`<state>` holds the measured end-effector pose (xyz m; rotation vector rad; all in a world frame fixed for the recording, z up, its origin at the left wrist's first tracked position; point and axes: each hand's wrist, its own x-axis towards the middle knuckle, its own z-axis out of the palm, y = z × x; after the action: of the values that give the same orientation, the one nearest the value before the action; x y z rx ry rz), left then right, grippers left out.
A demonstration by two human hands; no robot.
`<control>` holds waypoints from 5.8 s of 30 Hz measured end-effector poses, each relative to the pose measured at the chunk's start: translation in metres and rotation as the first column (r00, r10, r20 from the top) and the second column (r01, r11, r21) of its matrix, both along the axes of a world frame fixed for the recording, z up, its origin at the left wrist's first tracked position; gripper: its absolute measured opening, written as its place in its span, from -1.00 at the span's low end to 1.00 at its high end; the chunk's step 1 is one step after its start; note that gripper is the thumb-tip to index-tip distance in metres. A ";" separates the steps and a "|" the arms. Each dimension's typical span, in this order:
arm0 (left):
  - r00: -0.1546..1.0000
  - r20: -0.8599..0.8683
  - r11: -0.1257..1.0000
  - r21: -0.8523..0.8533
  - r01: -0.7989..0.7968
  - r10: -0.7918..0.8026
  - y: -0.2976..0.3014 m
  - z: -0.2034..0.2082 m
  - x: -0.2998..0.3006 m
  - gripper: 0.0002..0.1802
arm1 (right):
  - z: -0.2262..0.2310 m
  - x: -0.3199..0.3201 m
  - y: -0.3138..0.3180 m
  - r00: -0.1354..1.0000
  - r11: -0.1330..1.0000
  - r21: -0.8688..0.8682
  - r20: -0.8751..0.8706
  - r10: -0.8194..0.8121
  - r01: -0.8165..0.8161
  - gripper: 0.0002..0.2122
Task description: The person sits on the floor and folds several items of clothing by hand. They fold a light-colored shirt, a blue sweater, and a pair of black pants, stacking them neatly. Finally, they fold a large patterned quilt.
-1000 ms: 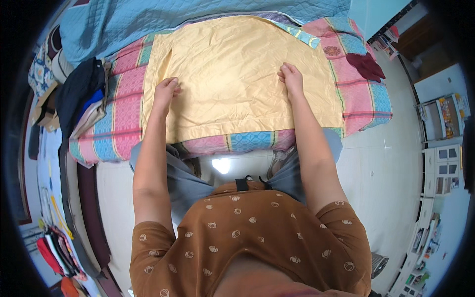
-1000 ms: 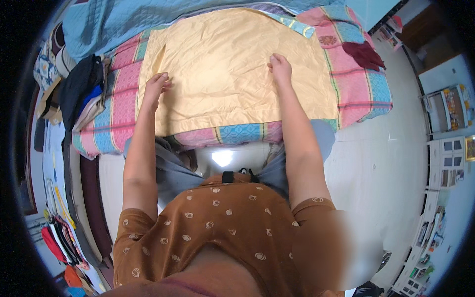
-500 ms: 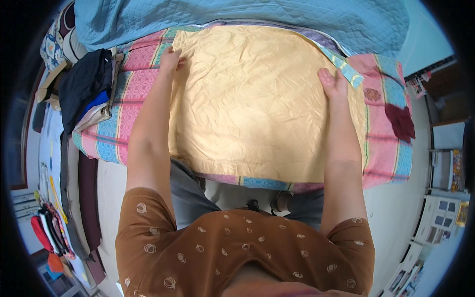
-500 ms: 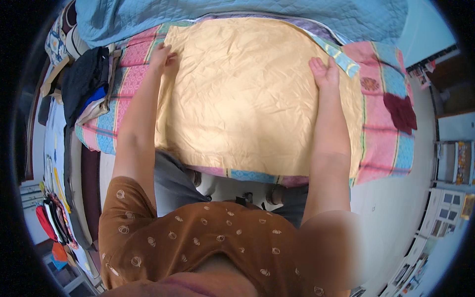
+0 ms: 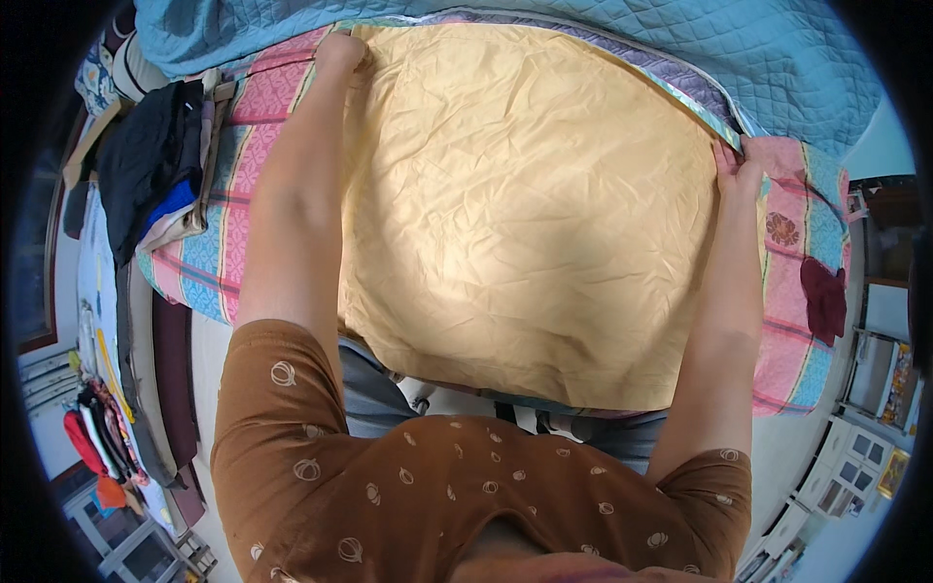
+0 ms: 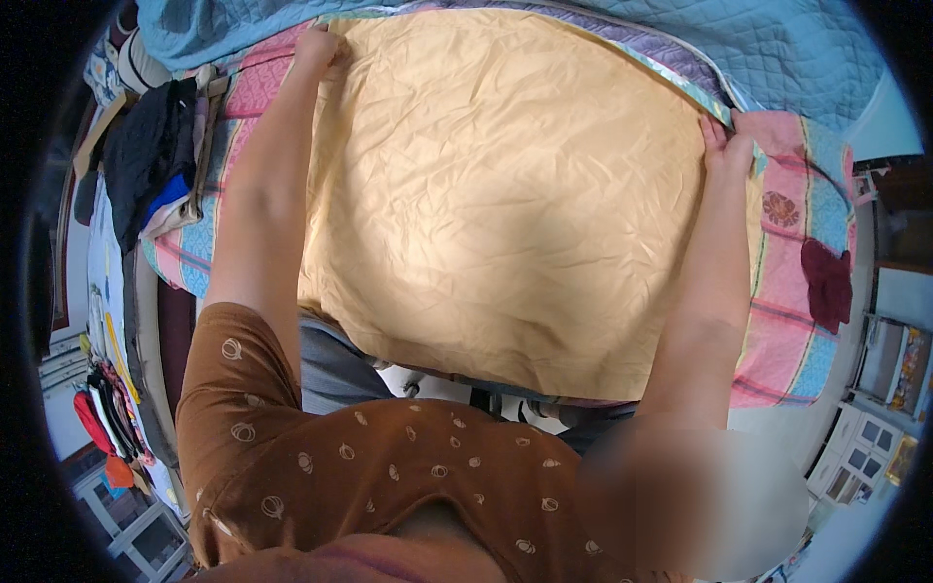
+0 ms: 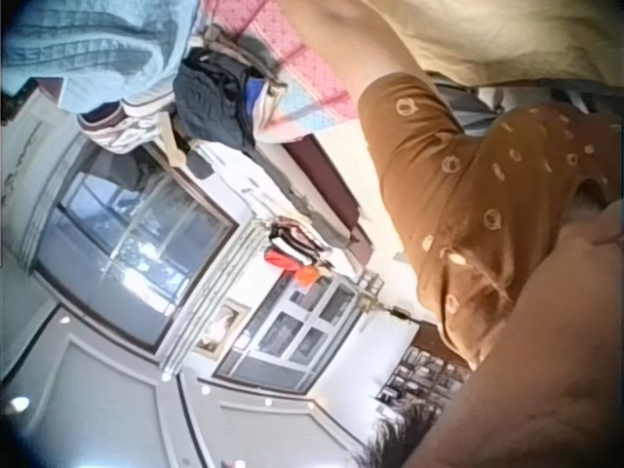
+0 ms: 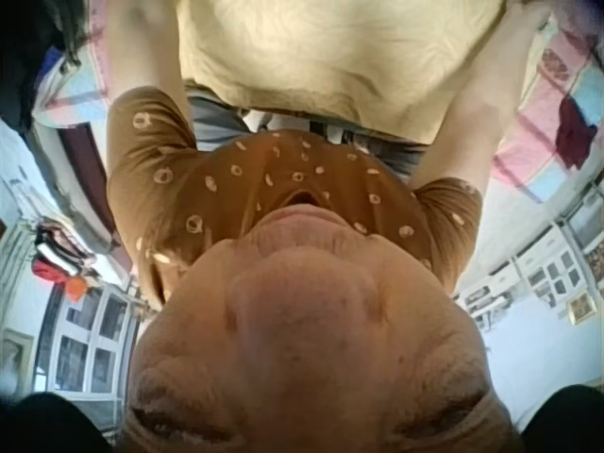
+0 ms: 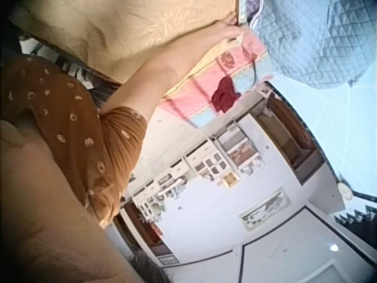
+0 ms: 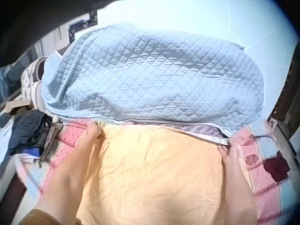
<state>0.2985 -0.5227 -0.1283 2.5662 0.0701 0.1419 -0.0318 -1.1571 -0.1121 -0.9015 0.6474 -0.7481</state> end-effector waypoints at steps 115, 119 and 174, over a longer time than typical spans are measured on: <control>0.819 -0.405 -0.019 -0.900 -0.435 0.407 0.104 -0.039 -0.514 -0.74 | -0.077 -0.478 0.090 0.853 0.919 0.067 -0.401 -0.333 0.390 -0.96; 0.876 -0.295 0.007 -0.947 -0.323 0.382 0.107 -0.064 -0.500 -0.77 | -0.094 -0.478 0.078 0.946 0.945 0.064 -0.067 -0.316 0.320 -0.86; 0.984 0.180 -0.052 -0.982 0.180 -0.004 0.114 0.135 -0.333 -0.42 | 0.114 -0.356 -0.006 0.983 0.993 0.081 0.170 0.073 -0.087 -0.69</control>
<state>-0.0348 -0.4092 0.0067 0.9388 -0.0521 0.1184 -0.3874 -1.1632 0.0017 -0.7700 0.4893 -0.7090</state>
